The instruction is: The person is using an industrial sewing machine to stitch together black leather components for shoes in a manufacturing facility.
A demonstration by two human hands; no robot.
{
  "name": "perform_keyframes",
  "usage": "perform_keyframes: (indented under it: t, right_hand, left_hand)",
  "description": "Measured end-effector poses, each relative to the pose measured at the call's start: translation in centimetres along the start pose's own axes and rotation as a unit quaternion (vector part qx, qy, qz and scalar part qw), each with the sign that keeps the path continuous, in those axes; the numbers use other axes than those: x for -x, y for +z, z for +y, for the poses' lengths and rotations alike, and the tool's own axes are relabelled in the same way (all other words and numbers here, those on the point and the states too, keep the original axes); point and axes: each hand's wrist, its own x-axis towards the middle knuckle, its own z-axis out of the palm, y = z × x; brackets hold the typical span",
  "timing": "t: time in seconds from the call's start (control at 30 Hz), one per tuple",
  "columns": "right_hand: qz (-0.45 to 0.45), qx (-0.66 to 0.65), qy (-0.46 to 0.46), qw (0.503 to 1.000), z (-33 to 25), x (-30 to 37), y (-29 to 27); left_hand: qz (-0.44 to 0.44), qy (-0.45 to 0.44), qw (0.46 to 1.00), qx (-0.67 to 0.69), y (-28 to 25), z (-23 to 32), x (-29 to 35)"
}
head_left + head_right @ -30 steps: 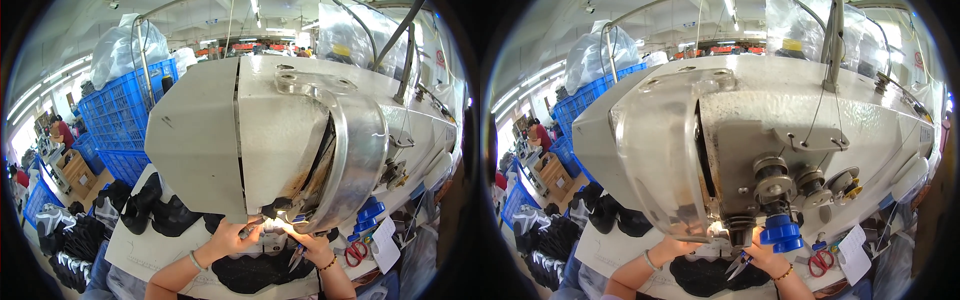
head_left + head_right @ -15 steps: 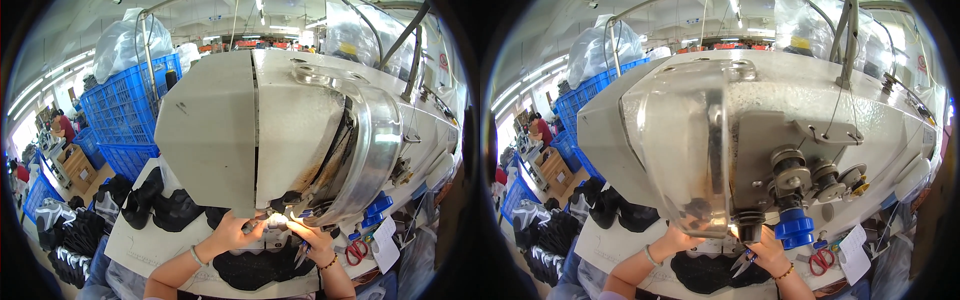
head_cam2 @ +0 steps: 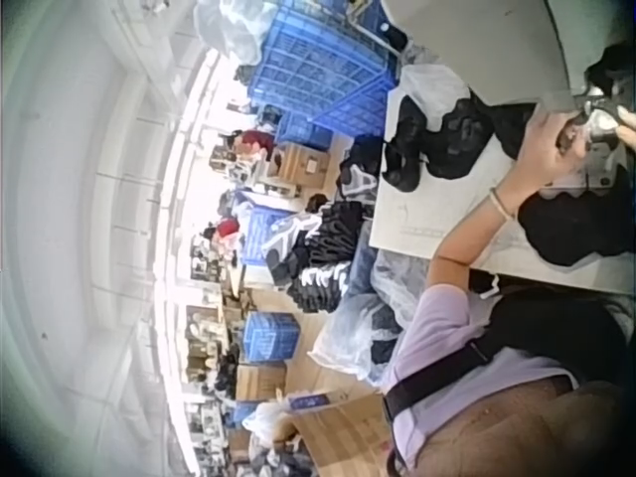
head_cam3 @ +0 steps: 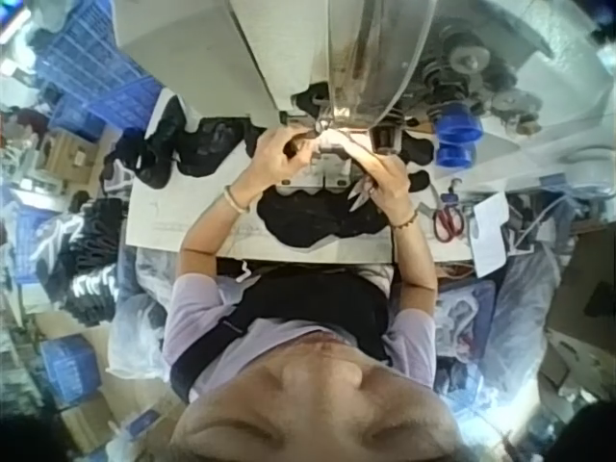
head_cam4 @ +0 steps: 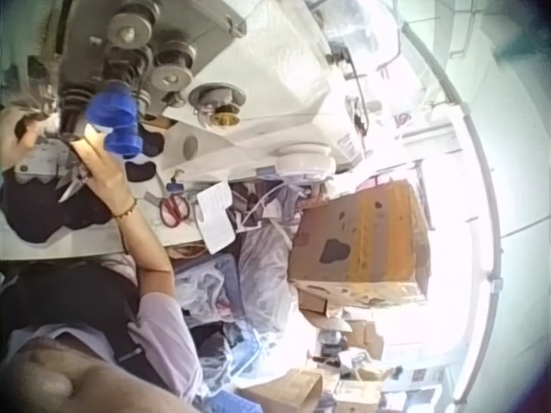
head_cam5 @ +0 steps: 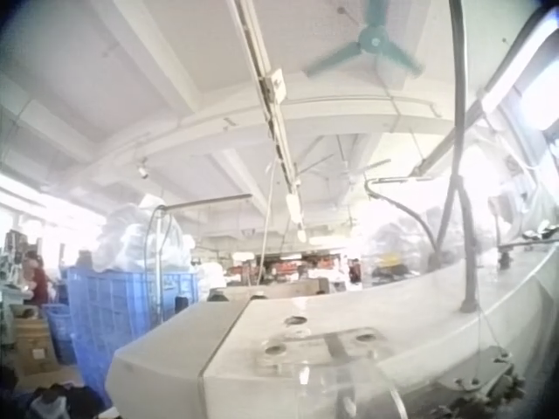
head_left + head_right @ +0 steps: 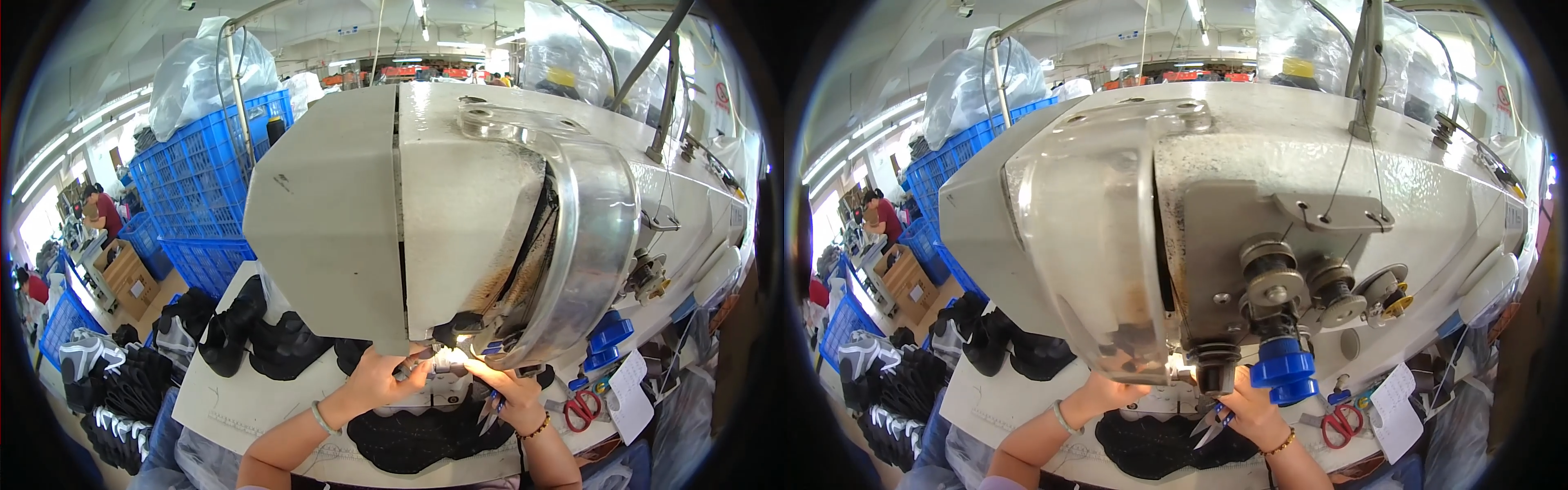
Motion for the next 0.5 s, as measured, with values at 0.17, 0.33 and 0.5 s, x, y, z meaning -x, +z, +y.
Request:
perform_keyframes:
  t: [0.17,0.33,0.5]
  right_hand:
    - [-0.040,-0.022,0.082,0.996,-0.4,0.1,-0.5]
    - [0.014,-0.021,0.064,0.998,0.5,0.8,0.1]
    - [0.029,-0.018,0.053,0.998,0.8,1.2,0.2]
  left_hand:
    - [0.004,0.023,0.998,-0.064,0.5,-0.5,1.1]
    - [0.038,0.056,0.992,-0.106,0.8,-0.2,0.8]
    - [0.045,0.072,0.989,-0.120,0.6,0.0,0.6]
